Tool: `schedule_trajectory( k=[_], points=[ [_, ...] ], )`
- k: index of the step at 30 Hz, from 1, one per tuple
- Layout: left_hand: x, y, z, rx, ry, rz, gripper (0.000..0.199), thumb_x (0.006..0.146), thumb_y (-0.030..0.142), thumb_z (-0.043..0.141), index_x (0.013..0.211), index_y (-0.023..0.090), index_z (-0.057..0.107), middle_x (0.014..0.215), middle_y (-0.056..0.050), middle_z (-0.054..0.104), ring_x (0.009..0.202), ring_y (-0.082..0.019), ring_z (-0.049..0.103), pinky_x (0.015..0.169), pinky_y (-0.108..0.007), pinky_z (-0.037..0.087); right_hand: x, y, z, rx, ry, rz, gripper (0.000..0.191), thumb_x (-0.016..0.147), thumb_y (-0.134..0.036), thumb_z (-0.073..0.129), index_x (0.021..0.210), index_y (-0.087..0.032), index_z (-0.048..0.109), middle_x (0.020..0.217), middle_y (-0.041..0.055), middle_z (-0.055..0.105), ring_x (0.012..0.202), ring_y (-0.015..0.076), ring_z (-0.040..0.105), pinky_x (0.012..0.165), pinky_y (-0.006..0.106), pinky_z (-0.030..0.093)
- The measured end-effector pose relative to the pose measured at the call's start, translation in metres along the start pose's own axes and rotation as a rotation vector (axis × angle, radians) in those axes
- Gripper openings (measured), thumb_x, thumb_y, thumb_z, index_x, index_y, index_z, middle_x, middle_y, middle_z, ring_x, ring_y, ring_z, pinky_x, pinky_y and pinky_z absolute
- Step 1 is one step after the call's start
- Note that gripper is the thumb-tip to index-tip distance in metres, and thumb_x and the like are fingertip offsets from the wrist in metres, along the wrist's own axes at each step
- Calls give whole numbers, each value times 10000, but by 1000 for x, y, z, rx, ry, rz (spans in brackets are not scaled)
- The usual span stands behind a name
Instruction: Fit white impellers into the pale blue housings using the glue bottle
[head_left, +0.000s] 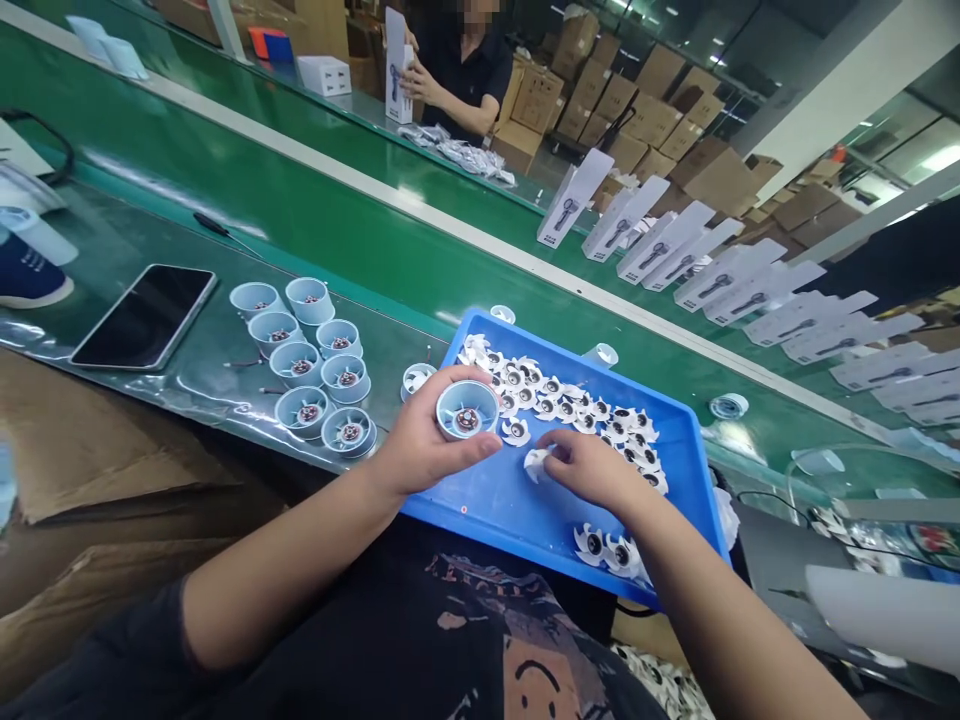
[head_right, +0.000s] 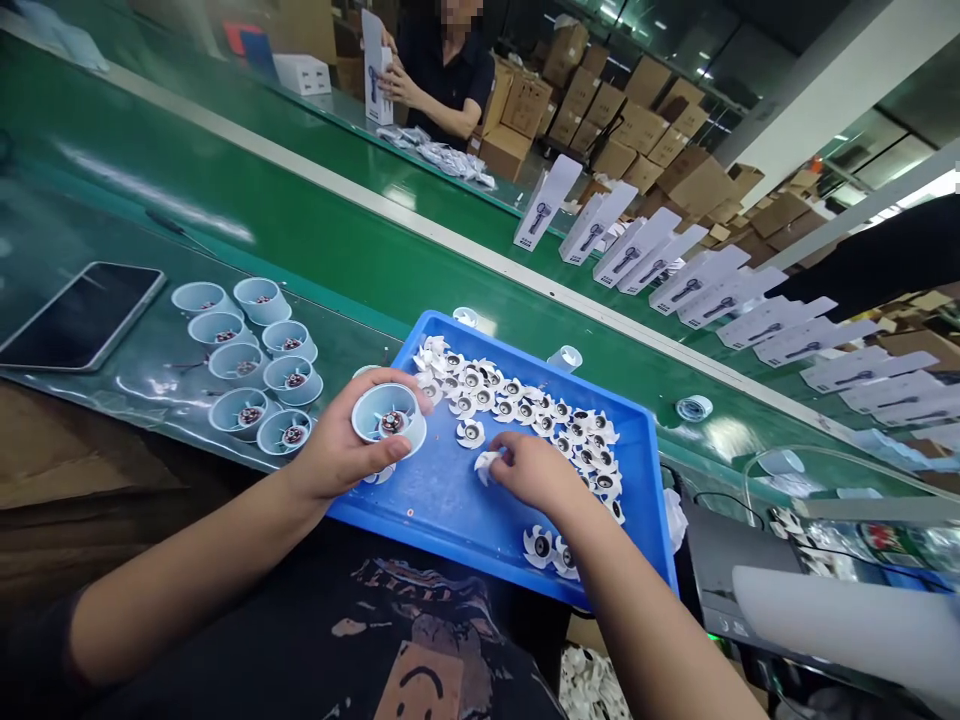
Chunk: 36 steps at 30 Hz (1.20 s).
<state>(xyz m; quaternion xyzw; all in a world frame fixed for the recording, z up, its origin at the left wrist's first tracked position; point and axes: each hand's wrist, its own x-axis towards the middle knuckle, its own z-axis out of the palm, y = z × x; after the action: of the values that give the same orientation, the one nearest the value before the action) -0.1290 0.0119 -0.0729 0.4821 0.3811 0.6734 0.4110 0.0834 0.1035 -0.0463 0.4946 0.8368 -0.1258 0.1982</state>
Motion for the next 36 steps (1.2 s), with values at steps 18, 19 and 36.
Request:
schedule_trajectory(
  k=[18,19,36],
  points=[
    [1,-3,-1,85,17,-67,529,706,419,810,1104,199,538,957,-43,627,807,-176,583,781,-320,463,-8,-22,9,-69,-75,-169,175,974,-229,617,1127,-147,633,1160,71,615,962,184,630,887,399,554],
    [1,-3,-1,99,23,-66,545,702,408,808,1122,202,527,959,-40,621,813,-177,580,786,-321,462,-7,-21,10,-60,-65,-163,173,971,-231,622,1119,-142,634,1156,72,615,982,192,626,900,411,548],
    [-10,16,14,782,-393,170,569,790,397,760,1299,214,585,1312,-99,654,1214,-289,601,1072,-460,459,-56,-2,12,1145,263,-365,418,856,-563,329,1018,-206,475,765,34,565,604,159,565,602,318,509]
  ],
)
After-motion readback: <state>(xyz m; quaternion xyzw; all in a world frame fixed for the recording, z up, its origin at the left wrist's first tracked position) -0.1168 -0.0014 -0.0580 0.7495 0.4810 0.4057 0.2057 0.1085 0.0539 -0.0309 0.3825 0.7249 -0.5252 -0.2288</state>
